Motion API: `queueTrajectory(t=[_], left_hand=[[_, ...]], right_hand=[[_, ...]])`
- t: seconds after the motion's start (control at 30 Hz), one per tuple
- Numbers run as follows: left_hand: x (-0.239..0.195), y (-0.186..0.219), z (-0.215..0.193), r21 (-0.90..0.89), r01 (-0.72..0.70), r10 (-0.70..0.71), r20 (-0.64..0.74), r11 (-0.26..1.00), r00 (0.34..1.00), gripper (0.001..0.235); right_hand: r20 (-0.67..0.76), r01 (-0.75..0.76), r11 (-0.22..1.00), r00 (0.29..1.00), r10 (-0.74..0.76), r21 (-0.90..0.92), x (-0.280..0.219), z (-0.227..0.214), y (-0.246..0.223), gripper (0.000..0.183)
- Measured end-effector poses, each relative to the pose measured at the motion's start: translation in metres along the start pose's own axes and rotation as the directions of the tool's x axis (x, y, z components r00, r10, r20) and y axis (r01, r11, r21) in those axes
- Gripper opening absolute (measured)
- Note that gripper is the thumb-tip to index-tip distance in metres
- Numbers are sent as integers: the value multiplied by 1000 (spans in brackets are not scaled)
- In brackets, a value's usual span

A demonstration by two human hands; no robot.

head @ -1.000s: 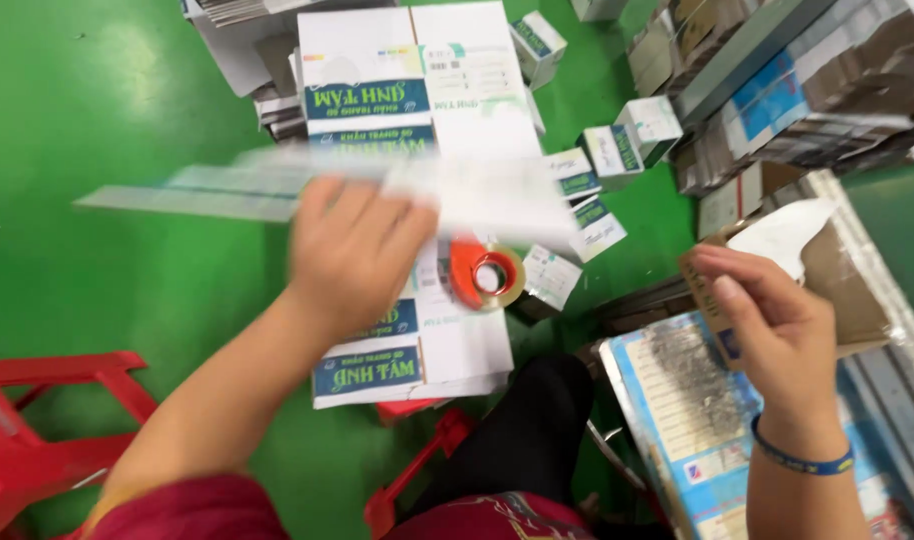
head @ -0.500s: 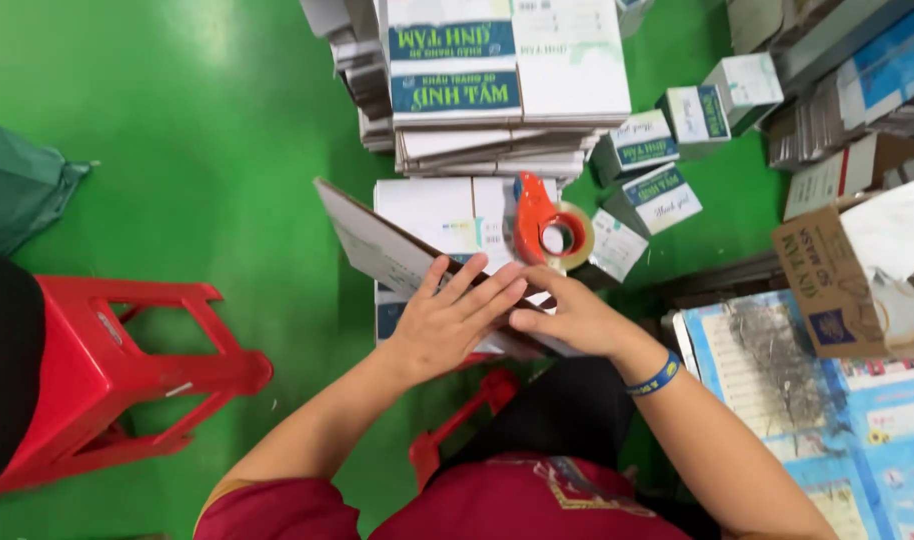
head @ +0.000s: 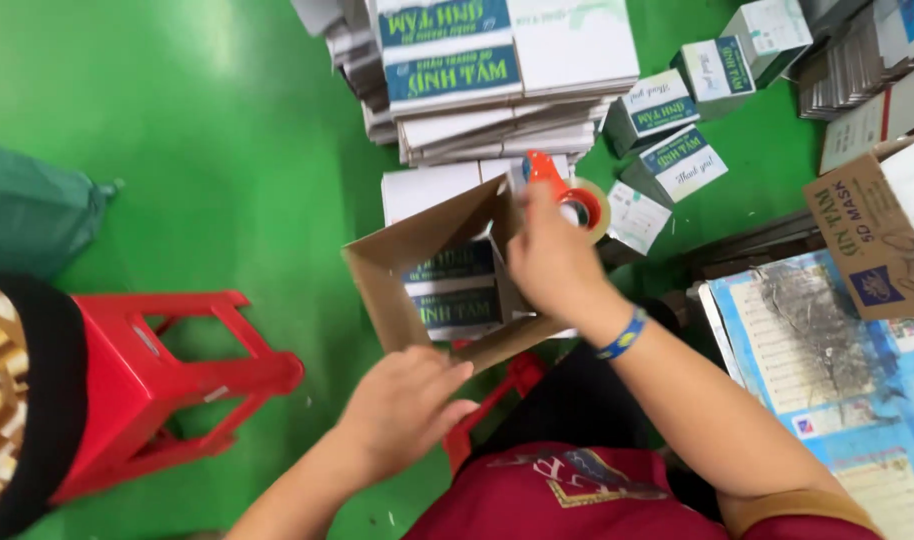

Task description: Packing batches of face masks into individual plastic bags and then into shipping boxes on an industrial production line.

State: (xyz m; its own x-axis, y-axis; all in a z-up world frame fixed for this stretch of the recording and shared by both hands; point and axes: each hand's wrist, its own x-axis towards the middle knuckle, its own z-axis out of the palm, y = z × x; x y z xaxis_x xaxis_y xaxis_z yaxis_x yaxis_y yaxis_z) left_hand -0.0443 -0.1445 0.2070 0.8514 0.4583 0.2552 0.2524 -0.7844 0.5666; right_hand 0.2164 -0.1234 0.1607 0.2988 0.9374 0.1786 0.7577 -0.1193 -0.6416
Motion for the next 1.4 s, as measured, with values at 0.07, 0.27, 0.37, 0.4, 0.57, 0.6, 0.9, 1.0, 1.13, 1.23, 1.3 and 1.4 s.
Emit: queueTrajectory(t=[0.07, 0.27, 0.37, 0.4, 0.57, 0.6, 0.9, 1.0, 1.13, 1.23, 1.3, 1.4], left_hand=[[2, -7, -11, 55, 119, -100, -276, 991, 956, 29], [4, -73, 11, -397, 350, -414, -87, 849, 906, 47], [-7, -125, 62, -455, 270, -149, 285, 848, 947, 52], [-11, -146, 80, -516, 285, -68, 399, 808, 914, 52], [0, -141, 97, -418, 739, -519, 529, 529, 671, 40], [-3, -121, 80, -389, 676, -514, 446, 626, 733, 36], [-17, -133, 75, -805, 378, -808, -200, 458, 554, 68], [-2, -132, 70, -863, 306, -813, -182, 402, 554, 79], [27, -123, 64, -881, 325, -825, -118, 344, 552, 81], [39, -133, 77, -597, 534, -730, -131, 598, 671, 80], [46, -138, 84, -608, 503, -691, -107, 614, 715, 75], [2, -151, 63, -956, 225, -610, 65, 189, 790, 67]], right_hand=[[54, -28, 1000, 998, 28, 6, 8, 9, 0, 37], [180, -54, 998, 982, 61, -46, 17, 16, -10, 37], [364, -39, 999, 931, 27, 26, 12, 32, 5, 41], [490, -22, 993, 871, -38, 116, 12, 40, 14, 47], [768, -202, 969, 640, 22, 140, 18, 13, -23, 60], [720, -192, 975, 692, 55, 110, 9, 30, -13, 63], [227, -4, 927, 970, -89, 376, -6, 22, -20, 57], [256, 79, 893, 944, -210, 443, 3, 14, 3, 65], [274, 199, 883, 901, -335, 424, -4, 21, 18, 73], [393, 230, 902, 840, -374, 366, -7, 43, 33, 81], [538, 57, 915, 794, -284, 399, -8, 61, 49, 80], [660, -294, 853, 747, -77, 432, 17, 49, 55, 69]])
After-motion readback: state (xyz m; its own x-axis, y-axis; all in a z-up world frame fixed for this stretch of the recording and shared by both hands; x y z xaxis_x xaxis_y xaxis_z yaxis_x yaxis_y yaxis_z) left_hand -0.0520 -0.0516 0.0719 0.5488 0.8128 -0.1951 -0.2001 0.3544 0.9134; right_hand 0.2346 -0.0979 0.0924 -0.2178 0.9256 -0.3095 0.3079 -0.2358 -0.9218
